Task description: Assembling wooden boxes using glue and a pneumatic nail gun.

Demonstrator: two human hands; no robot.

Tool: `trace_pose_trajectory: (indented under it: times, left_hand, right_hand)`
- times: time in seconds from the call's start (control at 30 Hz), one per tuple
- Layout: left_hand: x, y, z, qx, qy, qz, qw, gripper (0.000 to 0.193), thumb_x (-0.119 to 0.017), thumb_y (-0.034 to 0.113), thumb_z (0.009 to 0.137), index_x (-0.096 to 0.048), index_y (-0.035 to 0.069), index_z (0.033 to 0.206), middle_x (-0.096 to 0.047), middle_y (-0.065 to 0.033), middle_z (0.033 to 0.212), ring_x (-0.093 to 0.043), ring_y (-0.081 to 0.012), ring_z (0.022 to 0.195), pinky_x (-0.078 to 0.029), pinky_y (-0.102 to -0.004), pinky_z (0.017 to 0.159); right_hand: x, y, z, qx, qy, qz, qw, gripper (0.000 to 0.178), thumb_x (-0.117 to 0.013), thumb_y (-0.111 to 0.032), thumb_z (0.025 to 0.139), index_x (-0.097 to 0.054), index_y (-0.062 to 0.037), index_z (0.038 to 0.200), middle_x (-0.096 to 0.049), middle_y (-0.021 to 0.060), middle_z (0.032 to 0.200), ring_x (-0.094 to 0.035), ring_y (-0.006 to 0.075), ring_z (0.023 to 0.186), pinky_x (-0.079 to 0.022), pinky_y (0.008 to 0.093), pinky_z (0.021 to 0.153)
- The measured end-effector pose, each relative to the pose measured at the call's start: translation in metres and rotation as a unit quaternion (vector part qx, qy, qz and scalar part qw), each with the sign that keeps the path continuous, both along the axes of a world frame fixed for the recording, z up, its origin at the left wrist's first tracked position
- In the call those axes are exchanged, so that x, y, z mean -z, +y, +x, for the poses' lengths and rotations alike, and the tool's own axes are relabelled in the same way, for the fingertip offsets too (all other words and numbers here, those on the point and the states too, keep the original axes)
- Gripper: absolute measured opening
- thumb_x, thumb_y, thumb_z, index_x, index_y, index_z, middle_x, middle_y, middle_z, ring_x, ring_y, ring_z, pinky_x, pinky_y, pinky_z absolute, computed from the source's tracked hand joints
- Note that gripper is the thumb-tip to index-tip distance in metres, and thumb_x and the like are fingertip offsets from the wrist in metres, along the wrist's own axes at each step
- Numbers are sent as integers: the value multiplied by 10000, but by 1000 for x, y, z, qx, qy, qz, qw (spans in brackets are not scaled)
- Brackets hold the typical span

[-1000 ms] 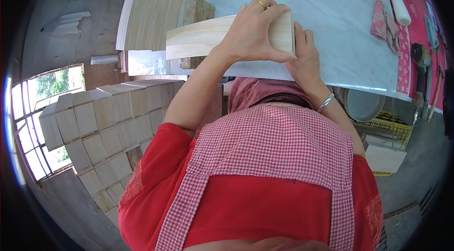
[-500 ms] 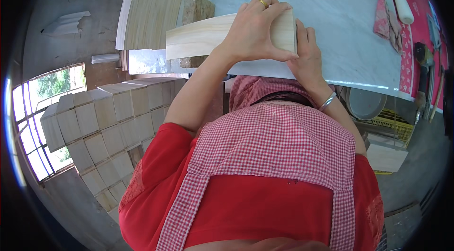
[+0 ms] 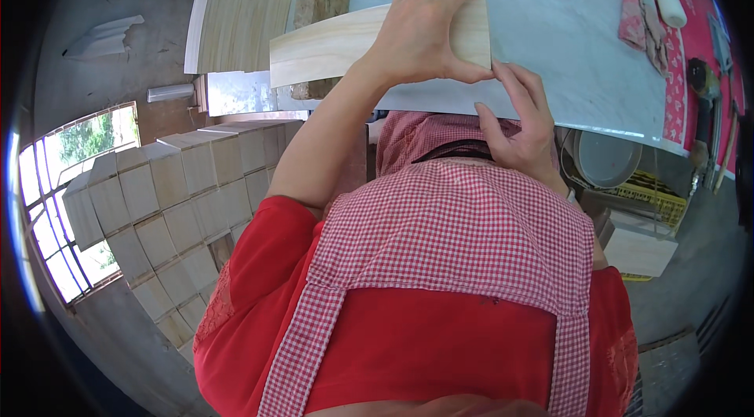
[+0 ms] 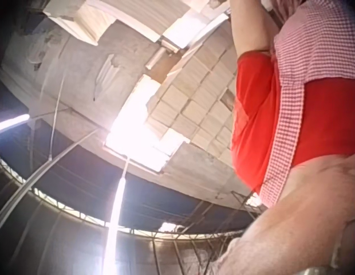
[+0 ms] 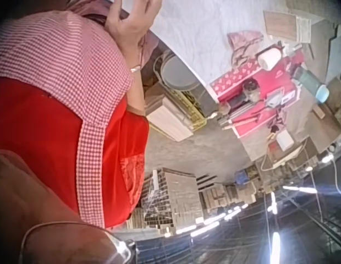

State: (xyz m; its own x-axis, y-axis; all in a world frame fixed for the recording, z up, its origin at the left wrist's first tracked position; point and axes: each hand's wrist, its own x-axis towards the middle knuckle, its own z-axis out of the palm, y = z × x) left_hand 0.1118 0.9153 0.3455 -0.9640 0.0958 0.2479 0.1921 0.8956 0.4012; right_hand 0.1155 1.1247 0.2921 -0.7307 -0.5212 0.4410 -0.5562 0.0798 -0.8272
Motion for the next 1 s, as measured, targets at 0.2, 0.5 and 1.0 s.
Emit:
trace_pose_trajectory:
  times: [0.2, 0.5, 1.0]
  left_hand:
    - [1, 1, -1, 2, 1, 5, 1000, 850, -880, 436, 518, -604, 37, 1217, -582, -127, 1103, -580, -305, 1006, -439, -419, 902]
    - [-1, 1, -1, 4, -7, 8, 1000, 854, -882, 434, 521, -600, 15, 1210, -580, -128, 1095, -580, -306, 1005, -441, -424, 893]
    - [-3, 1, 1, -4, -25, 8, 1000, 897, -878, 475, 496, -595, 39, 1227, -574, -115, 1123, -556, -303, 1035, -414, -417, 894]
  right_hand:
    - [-3, 2, 3, -18, -73, -15, 997, 623, -748, -26, 736, -547, 19, 1324, -541, 175, 1223, -569, 309, 1104, -485, 376, 932]
    - [1, 5, -1, -51, -106, -18, 993, 650, -741, -25, 736, -526, 20, 1348, -516, 171, 1244, -541, 305, 1131, -449, 375, 978]
    - [-2, -7, -41, -90, -120, -57, 987, 680, -703, -155, 824, -435, 26, 1422, -467, 220, 1391, -473, 337, 1293, -374, 398, 1085]
